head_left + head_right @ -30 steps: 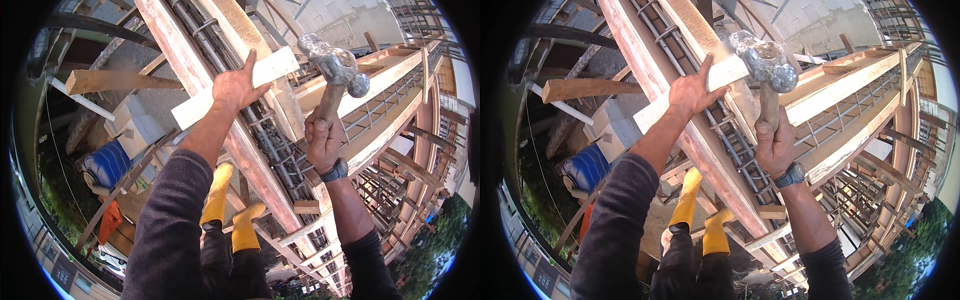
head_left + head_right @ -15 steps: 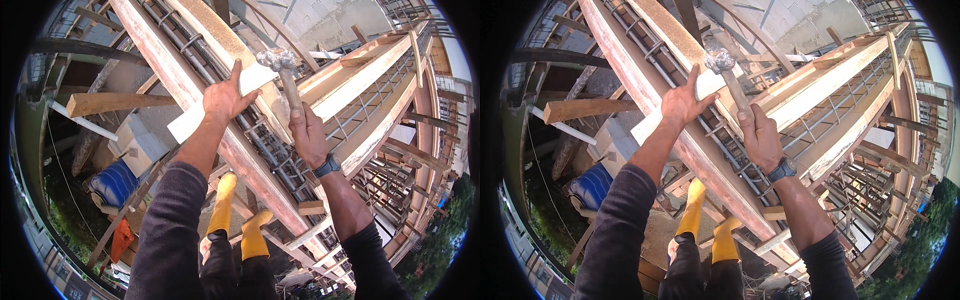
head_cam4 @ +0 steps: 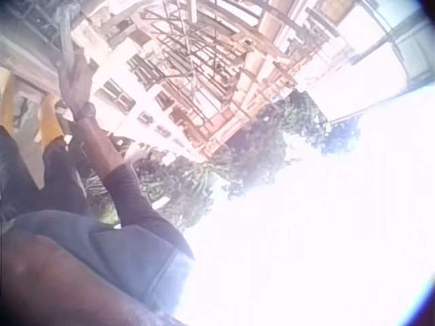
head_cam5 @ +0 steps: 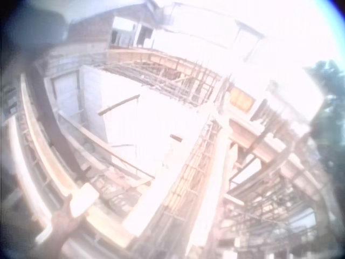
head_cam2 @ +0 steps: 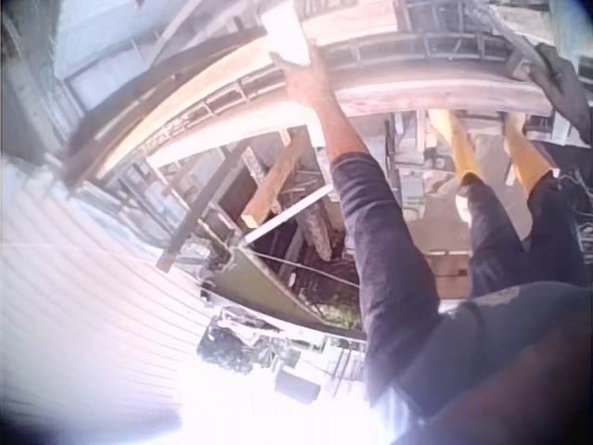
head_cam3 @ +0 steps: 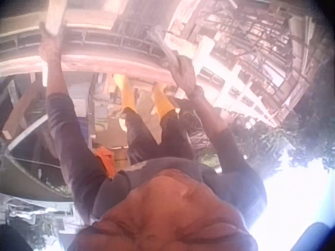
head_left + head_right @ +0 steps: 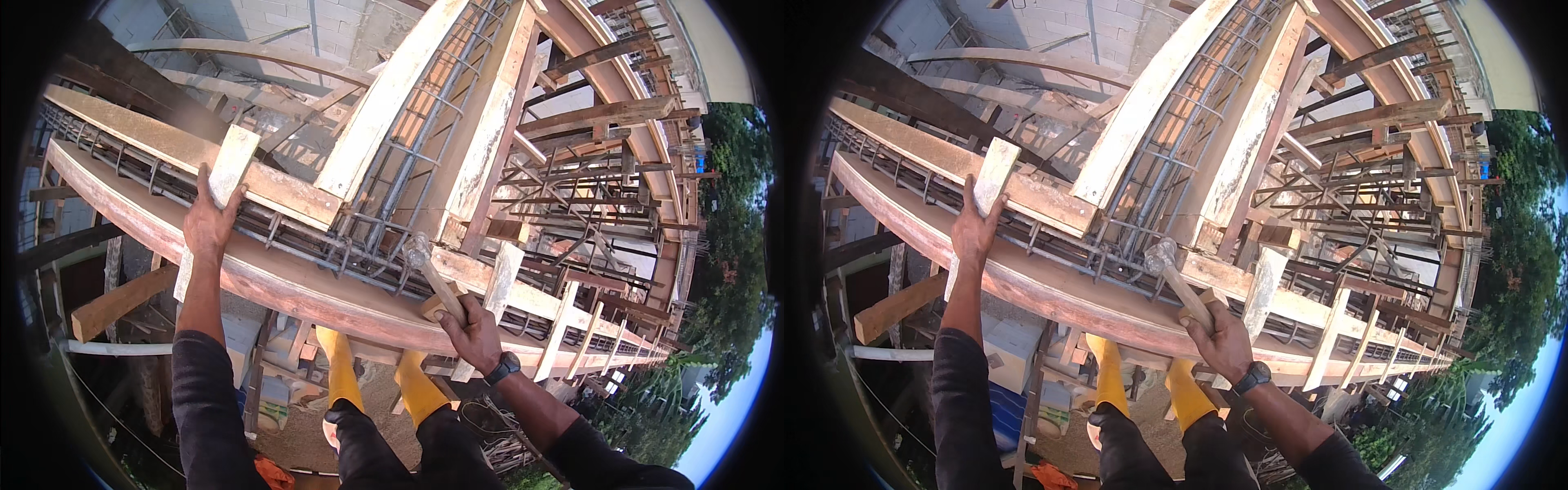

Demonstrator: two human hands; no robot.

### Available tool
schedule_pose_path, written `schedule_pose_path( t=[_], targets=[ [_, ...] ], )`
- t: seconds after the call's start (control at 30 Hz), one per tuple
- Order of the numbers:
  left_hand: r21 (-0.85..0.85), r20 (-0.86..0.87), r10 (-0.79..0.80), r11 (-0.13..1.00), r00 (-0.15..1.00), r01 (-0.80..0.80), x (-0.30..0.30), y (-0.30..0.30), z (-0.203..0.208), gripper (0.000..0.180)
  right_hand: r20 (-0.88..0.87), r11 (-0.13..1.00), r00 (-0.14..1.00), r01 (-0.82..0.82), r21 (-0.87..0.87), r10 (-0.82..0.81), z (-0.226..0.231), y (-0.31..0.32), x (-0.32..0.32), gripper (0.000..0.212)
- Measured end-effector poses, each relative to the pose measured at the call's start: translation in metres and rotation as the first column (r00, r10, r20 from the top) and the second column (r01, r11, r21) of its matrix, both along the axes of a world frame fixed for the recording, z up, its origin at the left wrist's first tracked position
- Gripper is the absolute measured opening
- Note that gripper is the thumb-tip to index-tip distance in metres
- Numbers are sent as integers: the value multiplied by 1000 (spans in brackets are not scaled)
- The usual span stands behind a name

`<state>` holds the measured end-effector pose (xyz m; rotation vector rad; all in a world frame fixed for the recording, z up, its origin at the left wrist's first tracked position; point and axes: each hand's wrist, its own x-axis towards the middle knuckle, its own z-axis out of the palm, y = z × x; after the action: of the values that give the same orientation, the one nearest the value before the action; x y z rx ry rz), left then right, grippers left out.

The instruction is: The person secures wooden boards to a beam structure by hammering nails into them. The person positions a wooden block and a board against the main beam and uses a hammer to drive nails into the wood to hold the assembly in place.

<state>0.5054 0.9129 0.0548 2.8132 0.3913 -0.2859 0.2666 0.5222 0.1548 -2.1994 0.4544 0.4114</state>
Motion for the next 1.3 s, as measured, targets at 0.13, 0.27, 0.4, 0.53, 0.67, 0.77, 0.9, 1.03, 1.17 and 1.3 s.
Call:
schedule_pose_path(
  t=[0.13, 0.27, 0.4, 0.53, 0.67, 0.77, 0.9, 1.03, 1.17, 1.3],
  targets=[
    [8, 175, -69, 998, 982, 69, -1, 1, -26, 94, -79, 920, 948, 276, -277, -308, -13, -74, -107, 31],
    [291, -20, -62, 954, 998, 65, 8, -4, -25, 99, 100, 844, 923, 380, -379, -370, -58, -101, -141, 40],
    [503, 334, -107, 860, 937, -81, 6, -4, -43, 100, 242, 828, 813, 558, -61, -530, -96, -79, -132, 45],
    [-86, 479, -279, 929, 832, 361, -119, -170, -32, 84, 141, 842, 855, 517, -156, -499, -89, -92, -139, 45],
    [-449, 187, -482, 733, 856, 511, -256, -297, -18, 84, 134, 866, 888, 459, -200, -440, -88, -93, -133, 43],
    [-228, 118, -453, 854, 884, 468, -286, -344, -30, 75, 66, 869, 885, 466, -168, -461, -83, -108, -142, 44],
    [-159, 118, -526, 827, 842, 539, -278, -327, -37, 67, -13, 907, 918, 390, -161, -397, -81, -105, -134, 45],
    [-581, 62, -263, 775, 963, 250, -265, -305, -38, 58, 66, 883, 899, 437, -174, -432, -91, -86, -126, 44],
    [-569, 27, -146, 811, 989, 135, -247, -293, -14, 61, 158, 844, 847, 526, -107, -508, -98, -106, -137, 55],
    [-492, 161, -13, 866, 987, 92, -212, -189, 19, 56, 138, 904, 913, 401, -147, -383, -103, -92, -128, 58]
  ],
)
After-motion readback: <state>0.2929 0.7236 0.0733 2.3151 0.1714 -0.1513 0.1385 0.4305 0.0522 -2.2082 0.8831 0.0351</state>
